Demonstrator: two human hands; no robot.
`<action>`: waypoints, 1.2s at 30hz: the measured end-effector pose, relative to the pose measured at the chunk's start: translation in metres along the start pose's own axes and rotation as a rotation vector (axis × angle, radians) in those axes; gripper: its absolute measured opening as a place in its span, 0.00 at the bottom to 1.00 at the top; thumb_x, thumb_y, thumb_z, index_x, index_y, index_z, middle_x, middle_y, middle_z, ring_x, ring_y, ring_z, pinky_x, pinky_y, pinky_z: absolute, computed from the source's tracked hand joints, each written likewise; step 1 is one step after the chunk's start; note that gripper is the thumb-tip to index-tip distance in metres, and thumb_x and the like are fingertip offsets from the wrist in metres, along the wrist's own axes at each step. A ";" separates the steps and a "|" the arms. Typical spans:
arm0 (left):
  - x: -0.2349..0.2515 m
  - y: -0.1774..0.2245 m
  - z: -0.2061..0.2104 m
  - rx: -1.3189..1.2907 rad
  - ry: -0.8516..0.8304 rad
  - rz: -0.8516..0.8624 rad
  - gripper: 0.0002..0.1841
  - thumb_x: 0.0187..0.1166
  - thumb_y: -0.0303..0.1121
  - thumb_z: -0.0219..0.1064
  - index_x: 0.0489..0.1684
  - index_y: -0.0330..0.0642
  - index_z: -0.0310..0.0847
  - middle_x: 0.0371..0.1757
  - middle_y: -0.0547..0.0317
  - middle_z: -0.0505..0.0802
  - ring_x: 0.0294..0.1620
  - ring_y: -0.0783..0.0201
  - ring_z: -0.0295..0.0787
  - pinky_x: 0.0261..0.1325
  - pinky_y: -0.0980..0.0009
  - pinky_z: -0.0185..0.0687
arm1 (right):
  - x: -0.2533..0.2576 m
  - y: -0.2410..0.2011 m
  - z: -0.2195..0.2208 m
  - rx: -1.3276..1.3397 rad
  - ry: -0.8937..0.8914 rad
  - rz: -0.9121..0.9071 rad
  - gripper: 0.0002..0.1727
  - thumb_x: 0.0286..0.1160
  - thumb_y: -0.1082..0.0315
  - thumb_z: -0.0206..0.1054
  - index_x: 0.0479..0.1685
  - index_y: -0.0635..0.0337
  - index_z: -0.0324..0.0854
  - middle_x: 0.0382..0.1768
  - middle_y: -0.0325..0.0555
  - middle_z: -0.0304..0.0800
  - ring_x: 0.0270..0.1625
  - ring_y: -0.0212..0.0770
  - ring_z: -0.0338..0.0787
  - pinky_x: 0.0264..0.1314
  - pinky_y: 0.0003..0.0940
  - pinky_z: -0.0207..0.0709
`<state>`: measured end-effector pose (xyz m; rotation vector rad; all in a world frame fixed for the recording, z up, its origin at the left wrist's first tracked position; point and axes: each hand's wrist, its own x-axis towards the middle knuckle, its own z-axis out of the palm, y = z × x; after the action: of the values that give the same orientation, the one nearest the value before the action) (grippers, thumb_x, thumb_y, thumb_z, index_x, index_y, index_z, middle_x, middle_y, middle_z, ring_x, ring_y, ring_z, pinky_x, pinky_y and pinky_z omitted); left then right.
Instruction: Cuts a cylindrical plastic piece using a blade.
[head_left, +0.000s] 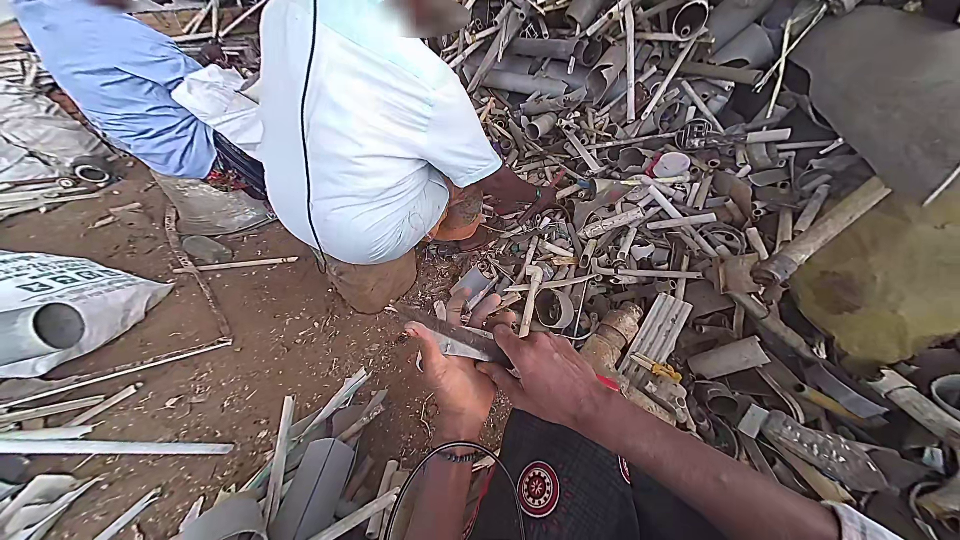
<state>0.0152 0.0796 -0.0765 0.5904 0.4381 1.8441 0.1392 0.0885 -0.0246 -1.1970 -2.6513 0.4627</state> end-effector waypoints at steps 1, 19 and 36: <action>0.000 -0.002 -0.003 0.011 -0.055 0.021 0.52 0.69 0.82 0.40 0.76 0.43 0.70 0.50 0.47 0.97 0.45 0.52 0.98 0.49 0.59 0.93 | 0.000 -0.001 -0.002 0.027 -0.014 0.042 0.29 0.85 0.43 0.59 0.64 0.63 0.78 0.36 0.58 0.90 0.43 0.62 0.93 0.45 0.58 0.82; -0.003 -0.013 -0.003 0.230 -0.186 0.063 0.59 0.62 0.80 0.57 0.81 0.33 0.61 0.50 0.51 0.95 0.51 0.59 0.94 0.57 0.63 0.90 | -0.007 -0.003 -0.008 0.058 0.029 0.056 0.28 0.86 0.48 0.59 0.69 0.64 0.76 0.43 0.60 0.90 0.48 0.62 0.92 0.49 0.57 0.82; -0.004 -0.014 -0.009 0.325 -0.196 0.026 0.64 0.57 0.83 0.58 0.83 0.31 0.59 0.71 0.49 0.87 0.70 0.60 0.85 0.72 0.64 0.81 | -0.006 0.004 -0.006 0.232 0.082 0.143 0.43 0.70 0.51 0.73 0.85 0.59 0.64 0.47 0.57 0.93 0.51 0.58 0.93 0.54 0.57 0.83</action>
<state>0.0213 0.0808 -0.0925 0.9922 0.6054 1.7307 0.1478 0.0875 -0.0207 -1.3054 -2.3763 0.7067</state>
